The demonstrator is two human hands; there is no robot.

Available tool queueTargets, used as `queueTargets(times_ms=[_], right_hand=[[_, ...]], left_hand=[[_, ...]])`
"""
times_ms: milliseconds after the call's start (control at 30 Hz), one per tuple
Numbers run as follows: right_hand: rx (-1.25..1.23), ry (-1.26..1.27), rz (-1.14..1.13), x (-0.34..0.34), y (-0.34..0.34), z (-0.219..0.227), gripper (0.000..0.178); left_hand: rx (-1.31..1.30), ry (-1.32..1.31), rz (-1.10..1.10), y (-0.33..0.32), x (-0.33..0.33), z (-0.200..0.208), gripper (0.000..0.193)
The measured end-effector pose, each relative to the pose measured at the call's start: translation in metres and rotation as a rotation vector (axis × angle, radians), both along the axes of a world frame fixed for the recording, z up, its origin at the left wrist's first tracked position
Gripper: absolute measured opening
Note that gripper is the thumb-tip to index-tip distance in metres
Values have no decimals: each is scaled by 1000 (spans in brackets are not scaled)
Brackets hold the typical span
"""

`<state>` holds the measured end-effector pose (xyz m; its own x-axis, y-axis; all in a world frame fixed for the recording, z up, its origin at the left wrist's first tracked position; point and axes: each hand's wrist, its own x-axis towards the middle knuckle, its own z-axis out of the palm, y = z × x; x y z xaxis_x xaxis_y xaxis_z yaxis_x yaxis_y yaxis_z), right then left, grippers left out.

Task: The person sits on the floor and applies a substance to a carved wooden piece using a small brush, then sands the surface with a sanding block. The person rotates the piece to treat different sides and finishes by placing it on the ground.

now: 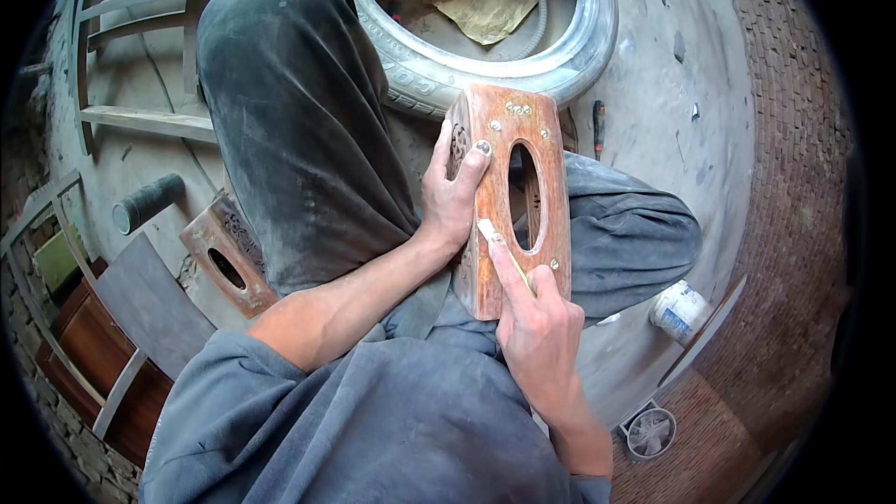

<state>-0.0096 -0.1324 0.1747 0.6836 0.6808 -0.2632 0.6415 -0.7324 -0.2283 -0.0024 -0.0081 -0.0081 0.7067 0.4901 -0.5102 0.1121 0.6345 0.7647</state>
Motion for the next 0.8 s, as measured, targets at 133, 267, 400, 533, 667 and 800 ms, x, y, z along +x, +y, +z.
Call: queueTargets(times_ms=[133, 267, 400, 533, 667, 800], right_hand=[[-12, 2, -2, -7, -6, 2, 65], [-10, -9, 3, 0, 0, -1, 65], [-5, -6, -3, -11, -7, 2, 64], [-10, -18, 20, -4, -2, -3, 65], [-15, -19, 17, -13, -8, 2, 66], [-42, -8, 32, -4, 2, 0, 66]], left_hand=[[-21, 4, 9, 0, 1, 10, 93], [-9, 9, -1, -1, -1, 4, 94], [25, 51, 6, -4, -1, 0, 95], [-8, 37, 9, -3, 0, -1, 98], [5, 48, 1, -2, 0, 2, 98], [-8, 37, 9, -4, 0, 2, 98]])
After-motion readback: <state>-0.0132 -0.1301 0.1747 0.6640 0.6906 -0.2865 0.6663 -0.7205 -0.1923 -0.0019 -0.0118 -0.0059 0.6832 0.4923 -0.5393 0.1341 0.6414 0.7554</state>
